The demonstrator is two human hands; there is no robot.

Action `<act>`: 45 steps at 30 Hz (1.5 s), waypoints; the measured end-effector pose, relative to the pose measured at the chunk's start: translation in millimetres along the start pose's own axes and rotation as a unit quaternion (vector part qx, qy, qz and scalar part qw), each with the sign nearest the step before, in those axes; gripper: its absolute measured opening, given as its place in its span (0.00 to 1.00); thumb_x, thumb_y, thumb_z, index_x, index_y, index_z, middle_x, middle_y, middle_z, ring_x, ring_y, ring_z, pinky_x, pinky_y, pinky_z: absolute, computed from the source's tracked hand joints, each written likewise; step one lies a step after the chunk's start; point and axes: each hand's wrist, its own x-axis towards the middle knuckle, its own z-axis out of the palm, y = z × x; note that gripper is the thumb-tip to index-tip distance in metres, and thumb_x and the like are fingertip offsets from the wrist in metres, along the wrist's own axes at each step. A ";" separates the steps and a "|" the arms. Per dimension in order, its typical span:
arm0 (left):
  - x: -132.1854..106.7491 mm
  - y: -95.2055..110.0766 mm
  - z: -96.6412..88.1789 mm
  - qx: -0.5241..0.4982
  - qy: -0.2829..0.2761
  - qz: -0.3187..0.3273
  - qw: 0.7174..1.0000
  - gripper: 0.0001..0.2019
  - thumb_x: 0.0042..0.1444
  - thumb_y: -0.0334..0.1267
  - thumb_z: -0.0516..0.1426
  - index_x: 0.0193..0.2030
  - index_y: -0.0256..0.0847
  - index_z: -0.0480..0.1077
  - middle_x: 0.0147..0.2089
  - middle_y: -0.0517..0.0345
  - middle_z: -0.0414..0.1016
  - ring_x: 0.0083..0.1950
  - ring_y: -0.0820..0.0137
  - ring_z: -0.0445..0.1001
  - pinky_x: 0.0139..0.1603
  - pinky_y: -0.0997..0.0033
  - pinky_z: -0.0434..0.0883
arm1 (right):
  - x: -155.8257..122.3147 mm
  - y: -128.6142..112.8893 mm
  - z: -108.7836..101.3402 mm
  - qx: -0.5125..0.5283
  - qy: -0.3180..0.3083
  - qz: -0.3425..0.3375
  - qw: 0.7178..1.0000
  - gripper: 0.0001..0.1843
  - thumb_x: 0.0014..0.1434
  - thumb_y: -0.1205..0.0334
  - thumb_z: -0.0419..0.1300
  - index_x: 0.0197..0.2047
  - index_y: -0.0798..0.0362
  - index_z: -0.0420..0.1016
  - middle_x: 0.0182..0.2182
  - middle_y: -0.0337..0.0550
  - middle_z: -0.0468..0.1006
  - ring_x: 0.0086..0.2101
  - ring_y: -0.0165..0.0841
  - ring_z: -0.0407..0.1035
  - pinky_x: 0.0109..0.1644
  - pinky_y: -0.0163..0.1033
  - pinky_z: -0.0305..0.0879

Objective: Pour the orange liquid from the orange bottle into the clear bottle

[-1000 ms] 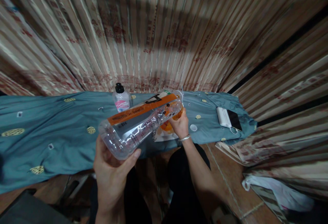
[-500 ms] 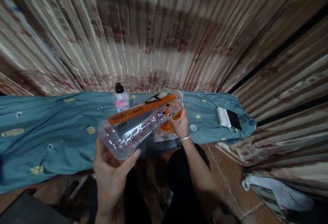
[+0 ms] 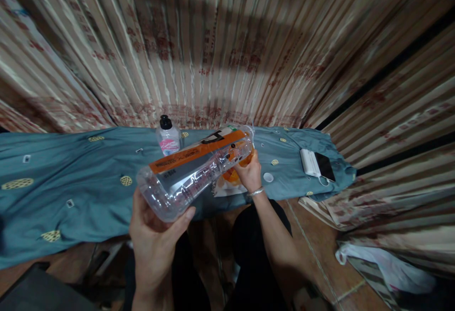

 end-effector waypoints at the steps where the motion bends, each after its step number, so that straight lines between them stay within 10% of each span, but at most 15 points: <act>1: 0.1 0.0 0.2 0.002 0.001 0.002 1.000 0.36 0.38 0.34 0.79 0.56 0.41 0.76 0.50 0.55 0.84 0.45 0.67 0.83 0.47 0.72 0.81 | 0.0 0.0 0.0 0.000 0.000 0.000 1.000 0.30 0.47 0.50 0.75 0.49 0.48 0.67 0.40 0.45 0.84 0.39 0.46 0.81 0.41 0.46 0.77; 45: -0.1 -3.8 -0.9 -0.010 -0.009 0.002 1.000 0.35 0.40 0.33 0.78 0.57 0.44 0.77 0.51 0.56 0.82 0.47 0.69 0.81 0.49 0.73 0.80 | 0.1 -2.4 -0.4 0.005 -0.002 0.007 1.000 0.30 0.47 0.51 0.75 0.49 0.49 0.68 0.40 0.47 0.85 0.40 0.47 0.82 0.43 0.48 0.78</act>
